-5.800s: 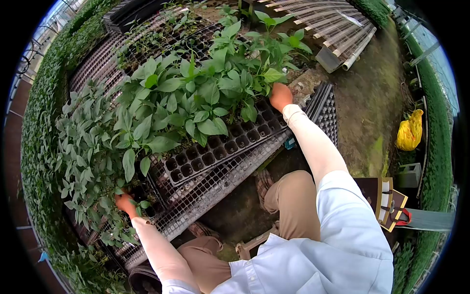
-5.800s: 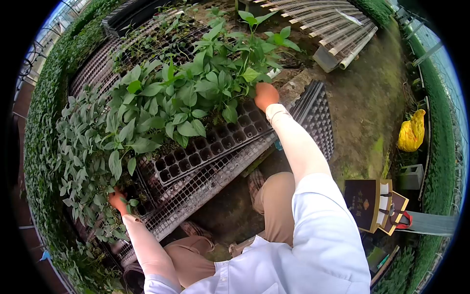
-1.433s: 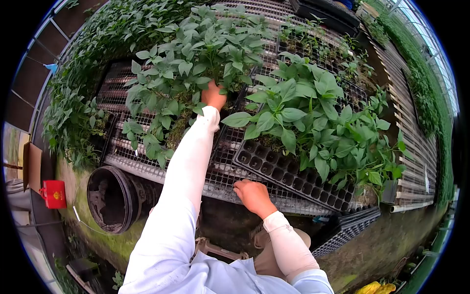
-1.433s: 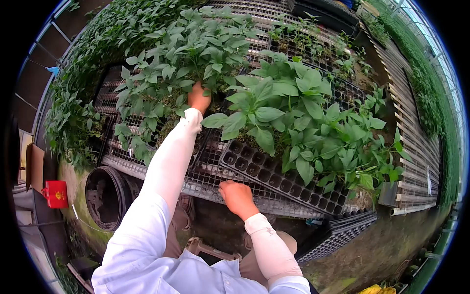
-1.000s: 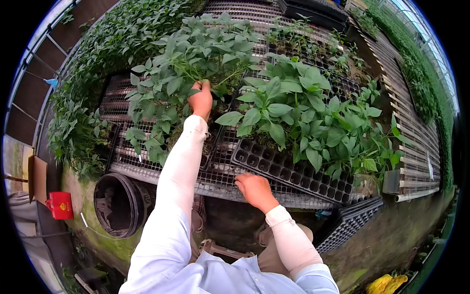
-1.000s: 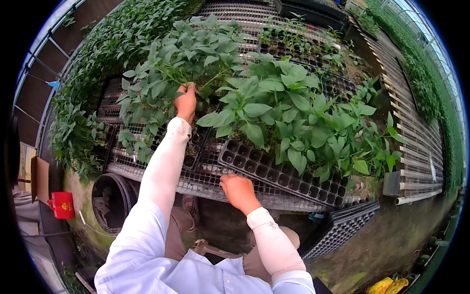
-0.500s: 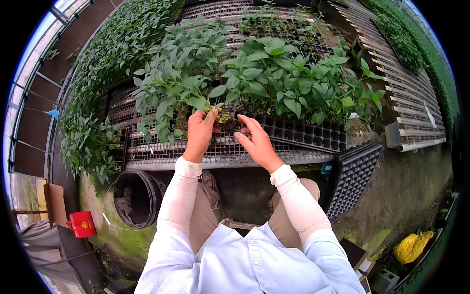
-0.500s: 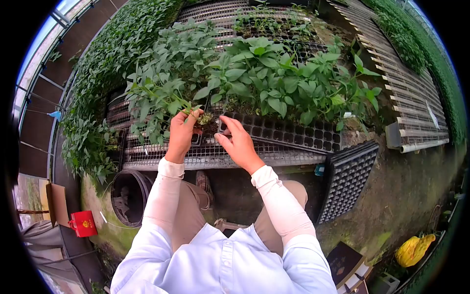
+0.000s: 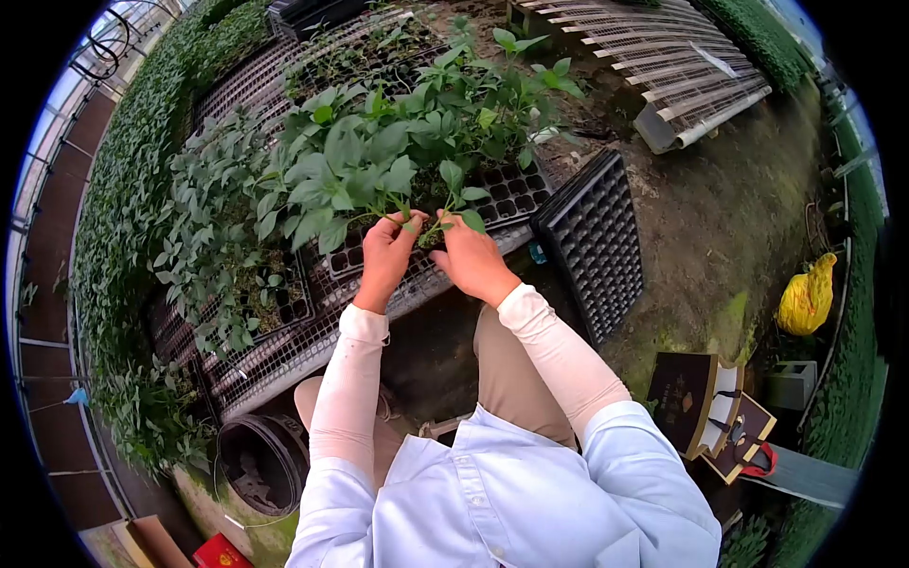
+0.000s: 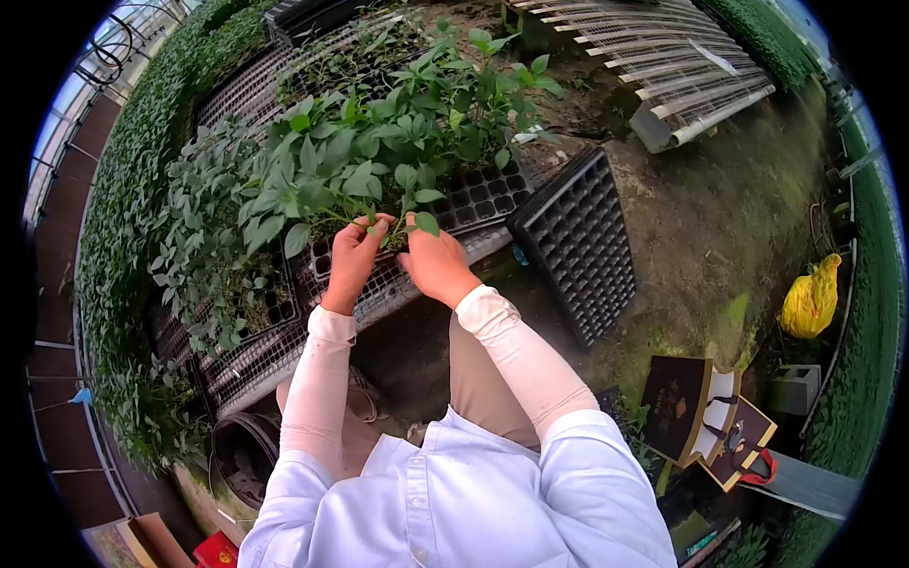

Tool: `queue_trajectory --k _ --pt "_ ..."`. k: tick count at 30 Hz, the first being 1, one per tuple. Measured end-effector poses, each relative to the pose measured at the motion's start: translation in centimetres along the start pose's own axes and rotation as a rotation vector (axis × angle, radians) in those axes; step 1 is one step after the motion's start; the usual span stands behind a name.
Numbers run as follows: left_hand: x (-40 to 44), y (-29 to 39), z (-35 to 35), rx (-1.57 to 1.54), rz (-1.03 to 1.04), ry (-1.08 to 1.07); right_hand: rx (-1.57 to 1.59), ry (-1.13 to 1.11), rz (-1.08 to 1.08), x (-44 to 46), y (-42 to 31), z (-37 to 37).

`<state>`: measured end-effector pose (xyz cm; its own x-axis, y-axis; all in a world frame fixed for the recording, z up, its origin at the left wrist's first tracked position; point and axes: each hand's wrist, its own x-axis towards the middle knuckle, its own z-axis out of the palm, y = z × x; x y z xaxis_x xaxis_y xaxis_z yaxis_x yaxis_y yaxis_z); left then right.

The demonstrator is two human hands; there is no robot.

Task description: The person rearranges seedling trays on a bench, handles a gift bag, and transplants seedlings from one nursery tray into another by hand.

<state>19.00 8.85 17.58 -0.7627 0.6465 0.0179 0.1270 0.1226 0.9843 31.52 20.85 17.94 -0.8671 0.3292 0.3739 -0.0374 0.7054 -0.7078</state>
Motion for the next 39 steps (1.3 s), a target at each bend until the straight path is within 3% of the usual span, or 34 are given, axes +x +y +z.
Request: queue_trajectory --k 2,3,4,6,7,10,12,14,18,24,26,31,33,37,39 --pt "2.2 -0.4 2.6 0.044 0.18 -0.057 -0.201 -0.141 0.269 -1.0 0.3 -2.1" --pt "3.9 -0.7 3.4 0.134 0.177 -0.133 -0.256 0.139 -0.003 -1.8 1.3 -1.3" --pt "5.4 -1.0 4.4 0.133 0.178 -0.145 -0.26 0.145 0.006 -2.6 2.2 -0.4" --pt "8.2 -1.6 6.8 0.124 0.079 -0.323 -0.16 0.041 0.271 -2.8 2.4 0.9" --pt "9.5 -1.9 8.0 0.153 0.131 -0.334 -0.051 0.044 0.315 -3.2 3.4 2.4" --pt "13.5 -2.7 11.6 0.215 0.131 -0.439 -0.539 -0.503 0.263 -2.9 4.1 4.5" --pt "15.7 -3.7 14.0 0.233 0.078 -0.479 -0.485 -0.74 0.275 -2.7 4.4 4.9" --pt "17.7 -4.5 15.9 0.371 0.303 -0.455 -0.471 -0.863 0.246 -2.0 4.2 4.9" --pt "21.1 -6.1 18.6 0.342 0.083 -0.563 -0.402 -0.796 0.191 -1.6 4.7 6.8" --pt "23.9 -8.9 20.4 0.34 0.219 -0.595 -0.348 -0.758 0.148 -1.4 5.1 7.6" --pt "24.3 -9.3 20.5 0.583 0.299 -0.627 -0.33 -0.754 0.134 -1.1 4.8 7.4" --pt "24.4 -9.7 21.4 0.749 0.249 -0.636 -0.287 -0.731 0.126 -0.9 4.4 6.5" --pt "25.0 -11.6 21.0 0.461 0.296 -0.657 -0.273 -0.723 0.114 -1.1 4.2 6.7" --pt "24.9 -12.8 18.9 0.21 0.109 -0.63 -0.327 -0.802 0.081 -0.7 4.4 7.1" --pt "24.3 -11.5 18.1 0.225 0.126 -0.623 -0.338 -0.847 0.099 -0.6 4.2 7.1"
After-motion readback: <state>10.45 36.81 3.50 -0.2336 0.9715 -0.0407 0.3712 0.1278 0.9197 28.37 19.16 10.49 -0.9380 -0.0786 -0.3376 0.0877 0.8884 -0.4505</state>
